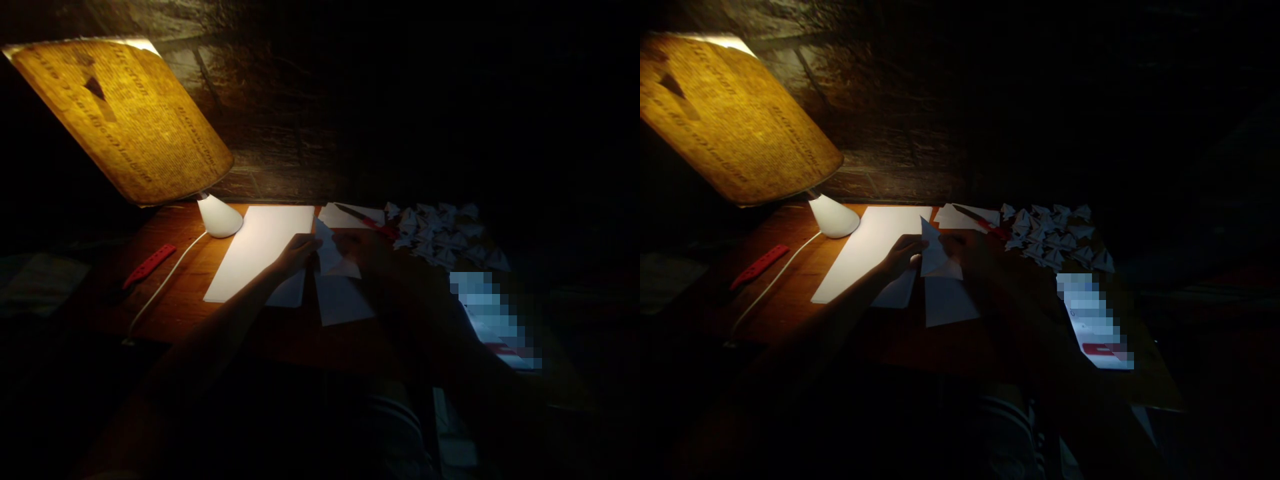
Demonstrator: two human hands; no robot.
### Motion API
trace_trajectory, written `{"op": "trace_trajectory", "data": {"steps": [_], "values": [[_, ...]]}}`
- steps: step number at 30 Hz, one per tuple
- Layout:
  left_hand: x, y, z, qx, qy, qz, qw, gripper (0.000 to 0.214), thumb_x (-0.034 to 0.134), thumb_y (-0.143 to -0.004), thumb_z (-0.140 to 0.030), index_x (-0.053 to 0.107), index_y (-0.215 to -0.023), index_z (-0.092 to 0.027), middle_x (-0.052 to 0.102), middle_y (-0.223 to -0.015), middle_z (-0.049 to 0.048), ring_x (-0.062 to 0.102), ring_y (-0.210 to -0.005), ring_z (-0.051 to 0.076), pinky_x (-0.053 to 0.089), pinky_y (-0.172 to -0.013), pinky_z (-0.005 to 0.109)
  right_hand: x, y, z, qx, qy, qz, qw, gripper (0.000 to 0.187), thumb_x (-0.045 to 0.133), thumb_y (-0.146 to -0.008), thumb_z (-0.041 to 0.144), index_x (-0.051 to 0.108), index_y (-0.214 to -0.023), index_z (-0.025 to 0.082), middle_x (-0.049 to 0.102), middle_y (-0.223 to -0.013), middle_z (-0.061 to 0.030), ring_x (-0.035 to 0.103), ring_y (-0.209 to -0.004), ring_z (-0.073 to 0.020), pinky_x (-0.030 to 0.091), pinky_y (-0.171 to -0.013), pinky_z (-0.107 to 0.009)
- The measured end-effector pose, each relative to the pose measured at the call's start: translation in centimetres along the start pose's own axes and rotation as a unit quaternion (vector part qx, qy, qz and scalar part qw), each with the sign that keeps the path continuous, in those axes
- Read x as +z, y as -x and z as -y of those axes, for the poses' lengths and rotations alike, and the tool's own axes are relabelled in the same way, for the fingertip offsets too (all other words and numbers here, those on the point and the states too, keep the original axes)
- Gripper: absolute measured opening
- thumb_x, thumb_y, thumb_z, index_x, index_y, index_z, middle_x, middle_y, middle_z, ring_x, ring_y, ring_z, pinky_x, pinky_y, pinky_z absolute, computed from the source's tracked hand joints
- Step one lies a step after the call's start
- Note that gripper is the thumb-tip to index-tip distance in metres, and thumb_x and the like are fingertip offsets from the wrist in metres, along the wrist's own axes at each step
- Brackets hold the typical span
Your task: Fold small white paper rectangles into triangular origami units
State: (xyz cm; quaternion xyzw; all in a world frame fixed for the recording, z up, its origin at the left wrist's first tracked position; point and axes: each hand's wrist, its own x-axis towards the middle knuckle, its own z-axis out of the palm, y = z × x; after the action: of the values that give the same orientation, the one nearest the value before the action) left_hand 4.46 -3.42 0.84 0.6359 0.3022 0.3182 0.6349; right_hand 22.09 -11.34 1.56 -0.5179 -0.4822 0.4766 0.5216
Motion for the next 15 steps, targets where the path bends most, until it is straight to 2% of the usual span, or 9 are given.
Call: {"op": "trace_trajectory", "data": {"steps": [4, 10, 15], "values": [[-0.03, -0.04, -0.07, 0.012, -0.014, 0.001, 1.000, 0.041, 0.083, -0.069, -0.048, 0.059, -0.059, -0.016, 0.057, -0.058, -0.0013, 0.050, -0.057, 0.011, 0.038, -0.054, 0.024, -0.14, 0.12, 0.23, -0.011, 0.044, -0.004, 0.999, 0.040, 0.074, -0.082, 0.058, 0.069, -0.073, 0.019, 0.058, -0.064, 0.0003, 0.046, -0.059, -0.0128, 0.032, -0.054, -0.028], [-0.04, -0.09, 0.17, 0.017, 0.000, -0.016, 1.000, 0.037, 0.082, -0.069, -0.044, 0.061, -0.060, -0.015, 0.057, -0.058, -0.0019, 0.050, -0.057, 0.011, 0.038, -0.054, 0.023, -0.41, 0.12, -0.03, -0.022, 0.069, -0.015, 0.997, 0.040, 0.075, -0.083, 0.056, 0.069, -0.075, 0.018, 0.057, -0.064, 0.0010, 0.047, -0.059, -0.0124, 0.031, -0.056, -0.028], [-0.11, -0.11, 0.15, 0.002, 0.004, -0.022, 1.000, 0.029, 0.080, -0.069, -0.035, 0.063, -0.060, -0.014, 0.058, -0.060, -0.0008, 0.053, -0.059, 0.011, 0.041, -0.056, 0.024, -0.62, 0.06, 0.13, -0.030, 0.078, 0.005, 0.996, 0.043, 0.077, -0.082, 0.058, 0.065, -0.072, 0.018, 0.054, -0.063, 0.0017, 0.045, -0.060, -0.0118, 0.030, -0.055, -0.028]]}}
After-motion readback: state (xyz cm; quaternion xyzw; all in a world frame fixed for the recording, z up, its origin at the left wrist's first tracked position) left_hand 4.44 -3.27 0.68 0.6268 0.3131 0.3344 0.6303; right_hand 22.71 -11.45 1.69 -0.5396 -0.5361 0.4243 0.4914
